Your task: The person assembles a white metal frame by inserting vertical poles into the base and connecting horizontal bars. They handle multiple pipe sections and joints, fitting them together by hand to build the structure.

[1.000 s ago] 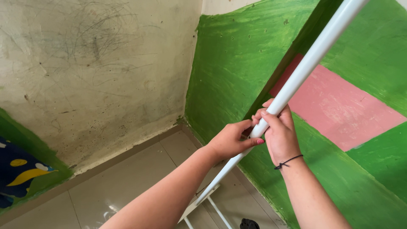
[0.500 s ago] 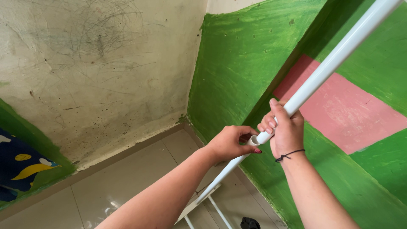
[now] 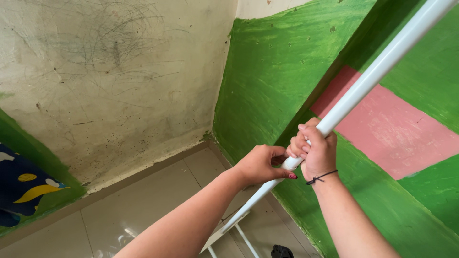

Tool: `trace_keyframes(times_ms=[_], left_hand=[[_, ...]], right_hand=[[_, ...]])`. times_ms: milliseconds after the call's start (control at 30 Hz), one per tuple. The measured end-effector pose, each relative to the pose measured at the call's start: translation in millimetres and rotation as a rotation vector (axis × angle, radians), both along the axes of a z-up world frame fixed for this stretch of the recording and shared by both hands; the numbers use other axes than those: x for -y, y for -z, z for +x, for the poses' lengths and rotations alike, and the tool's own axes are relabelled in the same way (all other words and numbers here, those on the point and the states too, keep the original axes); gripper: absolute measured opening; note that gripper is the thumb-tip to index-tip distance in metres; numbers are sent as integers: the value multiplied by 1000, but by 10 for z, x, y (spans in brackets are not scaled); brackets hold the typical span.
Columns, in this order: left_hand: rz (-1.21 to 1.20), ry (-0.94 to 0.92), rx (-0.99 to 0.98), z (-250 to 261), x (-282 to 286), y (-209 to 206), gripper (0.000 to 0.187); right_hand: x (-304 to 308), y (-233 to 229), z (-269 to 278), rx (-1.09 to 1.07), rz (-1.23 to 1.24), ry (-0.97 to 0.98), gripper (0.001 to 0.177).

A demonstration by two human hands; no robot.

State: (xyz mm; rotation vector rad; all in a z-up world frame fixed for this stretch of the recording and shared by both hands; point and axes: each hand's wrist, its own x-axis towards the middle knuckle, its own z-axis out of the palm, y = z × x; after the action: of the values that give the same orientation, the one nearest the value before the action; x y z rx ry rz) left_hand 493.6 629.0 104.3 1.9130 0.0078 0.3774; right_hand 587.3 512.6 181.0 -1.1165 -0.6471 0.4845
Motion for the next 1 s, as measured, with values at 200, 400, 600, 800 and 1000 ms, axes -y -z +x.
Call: trace_keyframes(times_ms=[200,400,600,800,1000], left_hand=[[-25,-20,-1,-1,20,3,47],[-70,-6,4,-21,22,4,42],[-69,-22,-14,-17,25,23,42],[-115,-26,15,-6,-9,56,41],[-116,-41,4,-9,30,79,43]], right_hand=[[-30,79,-31,103,-30,-42,27],[-18,115,-47,89,-21,-50,25],[15,121,-34,74,6,-70,28],[-16,217,-23,79,40,-80,31],[30,269,-12,119,59,-87,26]])
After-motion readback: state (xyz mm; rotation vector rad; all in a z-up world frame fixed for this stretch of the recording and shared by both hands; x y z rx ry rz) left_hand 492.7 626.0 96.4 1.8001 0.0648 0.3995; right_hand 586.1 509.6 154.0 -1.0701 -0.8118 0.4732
